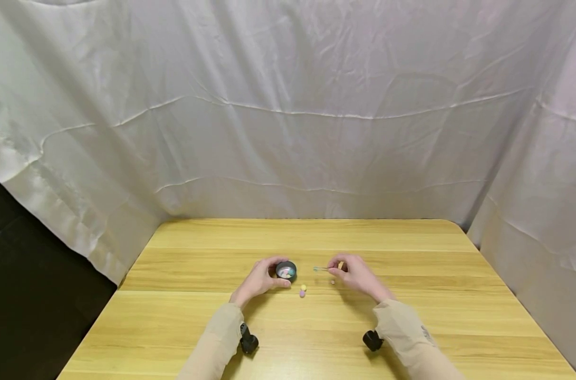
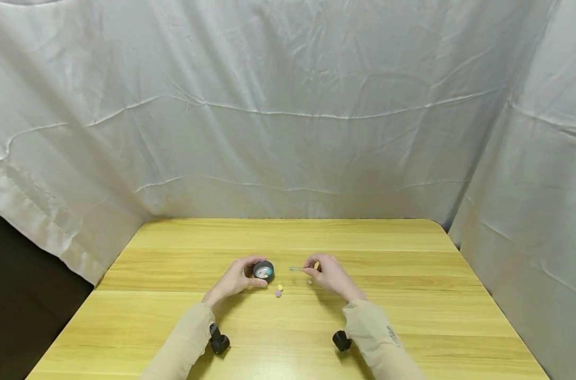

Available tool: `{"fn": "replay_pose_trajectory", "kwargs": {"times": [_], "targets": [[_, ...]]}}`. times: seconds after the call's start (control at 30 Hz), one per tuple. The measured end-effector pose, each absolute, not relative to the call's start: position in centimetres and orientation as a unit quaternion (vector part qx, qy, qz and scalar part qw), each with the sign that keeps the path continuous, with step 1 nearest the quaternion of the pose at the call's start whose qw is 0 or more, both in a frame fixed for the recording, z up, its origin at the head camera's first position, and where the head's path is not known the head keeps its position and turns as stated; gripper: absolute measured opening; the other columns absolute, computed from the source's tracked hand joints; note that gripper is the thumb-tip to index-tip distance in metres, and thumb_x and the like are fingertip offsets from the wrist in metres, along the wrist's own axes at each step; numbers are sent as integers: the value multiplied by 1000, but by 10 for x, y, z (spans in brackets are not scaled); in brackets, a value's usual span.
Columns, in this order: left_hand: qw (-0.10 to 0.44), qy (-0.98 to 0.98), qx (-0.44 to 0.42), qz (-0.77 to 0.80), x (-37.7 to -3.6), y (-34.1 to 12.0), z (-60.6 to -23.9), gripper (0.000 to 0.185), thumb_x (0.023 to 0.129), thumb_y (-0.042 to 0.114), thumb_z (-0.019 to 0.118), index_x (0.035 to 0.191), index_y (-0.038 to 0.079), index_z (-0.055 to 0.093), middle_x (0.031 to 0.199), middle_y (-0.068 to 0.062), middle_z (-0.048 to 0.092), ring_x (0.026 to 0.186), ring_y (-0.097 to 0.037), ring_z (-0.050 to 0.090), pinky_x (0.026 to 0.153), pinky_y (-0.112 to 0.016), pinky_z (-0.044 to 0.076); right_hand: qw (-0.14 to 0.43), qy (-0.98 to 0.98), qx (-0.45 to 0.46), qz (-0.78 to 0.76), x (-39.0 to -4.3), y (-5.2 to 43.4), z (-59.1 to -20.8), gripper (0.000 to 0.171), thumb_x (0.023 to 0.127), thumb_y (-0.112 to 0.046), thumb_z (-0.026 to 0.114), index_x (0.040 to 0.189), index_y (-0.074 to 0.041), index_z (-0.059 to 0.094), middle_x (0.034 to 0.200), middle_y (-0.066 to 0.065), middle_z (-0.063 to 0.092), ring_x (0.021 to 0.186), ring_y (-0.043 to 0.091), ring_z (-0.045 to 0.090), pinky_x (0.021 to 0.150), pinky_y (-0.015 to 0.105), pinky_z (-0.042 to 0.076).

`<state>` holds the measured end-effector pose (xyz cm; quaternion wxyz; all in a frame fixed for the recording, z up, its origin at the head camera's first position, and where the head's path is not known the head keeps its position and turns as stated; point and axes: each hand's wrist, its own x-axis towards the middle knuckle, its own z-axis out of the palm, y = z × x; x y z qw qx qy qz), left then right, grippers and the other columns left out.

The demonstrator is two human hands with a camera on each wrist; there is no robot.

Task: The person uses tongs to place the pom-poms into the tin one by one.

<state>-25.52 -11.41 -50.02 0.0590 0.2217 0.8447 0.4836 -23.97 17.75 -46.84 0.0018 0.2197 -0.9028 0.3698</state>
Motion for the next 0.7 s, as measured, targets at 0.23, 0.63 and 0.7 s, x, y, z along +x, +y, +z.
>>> {"fn": "replay_pose_trajectory", "kwargs": {"times": [0.23,0.63,0.7], "targets": [[61,846,219,483,-255,-114,-500,64,81,14,84,138,1,58,133,-19,65,122,-35,62,106,-53,49,-6,-901,213,378,-242,163,-465,6,97,-10,65,96,-6,70,85,3,65,55,3,45,47,17,37],[54,846,222,482,-256,-114,-501,62,82,15,84,137,1,59,133,-18,65,122,-34,62,106,-53,48,-10,-902,192,387,-251,137,-467,5,96,-9,66,94,-8,71,87,3,65,63,10,49,53,19,40],[54,846,221,482,-256,-113,-501,62,82,15,84,137,1,59,133,-18,66,122,-33,62,107,-53,48,-7,-904,191,382,-252,133,-468,5,96,-9,67,93,-9,71,87,2,65,66,11,50,56,19,41]]}}
